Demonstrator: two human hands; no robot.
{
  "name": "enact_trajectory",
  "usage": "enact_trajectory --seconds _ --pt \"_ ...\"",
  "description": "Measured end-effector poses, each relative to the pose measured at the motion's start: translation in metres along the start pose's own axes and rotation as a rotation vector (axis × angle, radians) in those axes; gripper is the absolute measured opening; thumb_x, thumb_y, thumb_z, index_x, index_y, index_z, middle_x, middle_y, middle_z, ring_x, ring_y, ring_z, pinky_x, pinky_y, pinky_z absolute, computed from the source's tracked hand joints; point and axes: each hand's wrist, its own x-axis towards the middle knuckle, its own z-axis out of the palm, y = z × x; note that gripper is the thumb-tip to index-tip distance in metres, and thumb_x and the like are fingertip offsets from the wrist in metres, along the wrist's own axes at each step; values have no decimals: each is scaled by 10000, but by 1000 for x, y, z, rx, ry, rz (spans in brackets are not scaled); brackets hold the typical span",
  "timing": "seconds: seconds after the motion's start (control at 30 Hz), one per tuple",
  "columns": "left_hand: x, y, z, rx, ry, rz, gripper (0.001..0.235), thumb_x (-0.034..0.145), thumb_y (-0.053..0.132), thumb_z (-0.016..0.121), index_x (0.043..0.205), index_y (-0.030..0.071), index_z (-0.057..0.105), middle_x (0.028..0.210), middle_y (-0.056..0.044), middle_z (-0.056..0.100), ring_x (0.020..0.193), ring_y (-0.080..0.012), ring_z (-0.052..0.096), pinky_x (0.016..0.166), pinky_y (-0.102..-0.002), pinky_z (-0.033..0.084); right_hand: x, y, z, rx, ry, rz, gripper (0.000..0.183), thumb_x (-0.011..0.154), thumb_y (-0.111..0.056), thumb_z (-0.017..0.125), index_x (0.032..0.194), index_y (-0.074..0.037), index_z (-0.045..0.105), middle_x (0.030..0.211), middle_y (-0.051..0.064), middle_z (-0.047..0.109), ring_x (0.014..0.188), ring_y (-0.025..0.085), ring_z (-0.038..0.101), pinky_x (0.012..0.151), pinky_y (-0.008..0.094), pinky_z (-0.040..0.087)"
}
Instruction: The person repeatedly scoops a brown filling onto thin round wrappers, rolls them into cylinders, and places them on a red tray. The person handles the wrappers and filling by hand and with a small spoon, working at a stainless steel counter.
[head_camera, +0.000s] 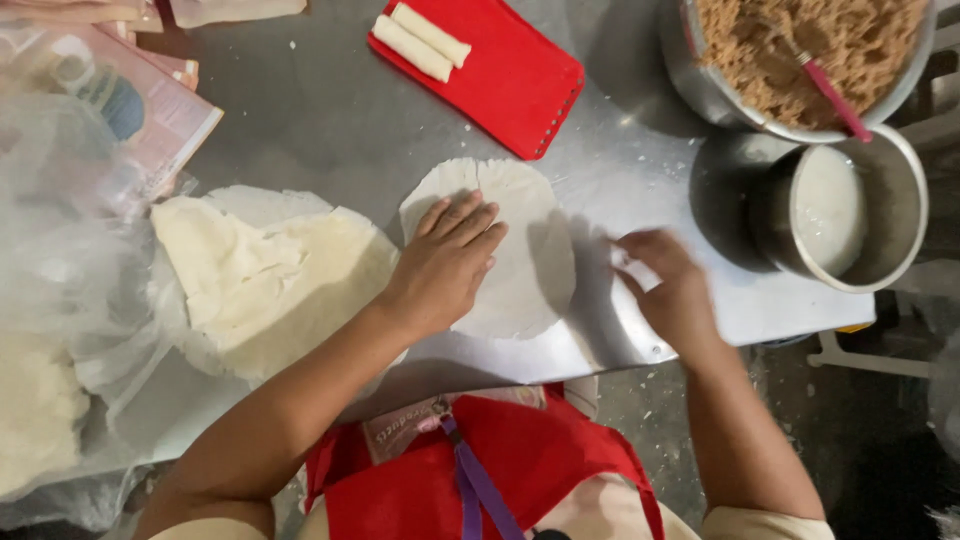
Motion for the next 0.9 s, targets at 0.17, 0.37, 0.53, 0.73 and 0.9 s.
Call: enact_trajectory --seconds 0.17,0.37,0.53,0.73,0.9 --pt "48 -38 27 56 109 43 498 998 231 527 1455 33 524 1558 -215 467 1479 -380 378 1199 -531 270 75 36 -87 -348 401 -159 39 1045 73 765 1051 37 776 1094 182 714 1021 340 643 852 441 522" --pt "111 -66 23 60 -22 -101 580 1048 258 500 1555 15 358 1643 -223 298 1533 -368 235 1228 -517 184 125 150 -118 -740 402 40 253 937 -157 882 1189 -134 885 1055 159 662 893 399 550 749 509 481" --pt "93 -27 8 10 42 -32 586 1015 187 571 1530 -15 377 1613 -255 349 1511 -427 278 1217 -541 229 139 152 -126 -1059 295 192 160 880 -304 820 1008 -215 857 942 118 661 838 378 555 669 490 454" --pt "-31 18 46 112 -332 242 644 1051 453 348 1584 116 222 1687 -122 110 1551 -316 19 1261 -510 -32 134 139 -155 -1110 240 198 152 1169 -239 727 1131 -103 783 966 125 686 671 289 704 447 398 582" --pt "-79 11 42 -82 61 251 538 952 126 685 1469 123 539 1578 -90 470 1526 -326 311 1274 -510 207 149 151 -142 -1325 269 71 372 877 -263 804 1191 -464 807 904 -64 658 439 215 666 302 326 495"
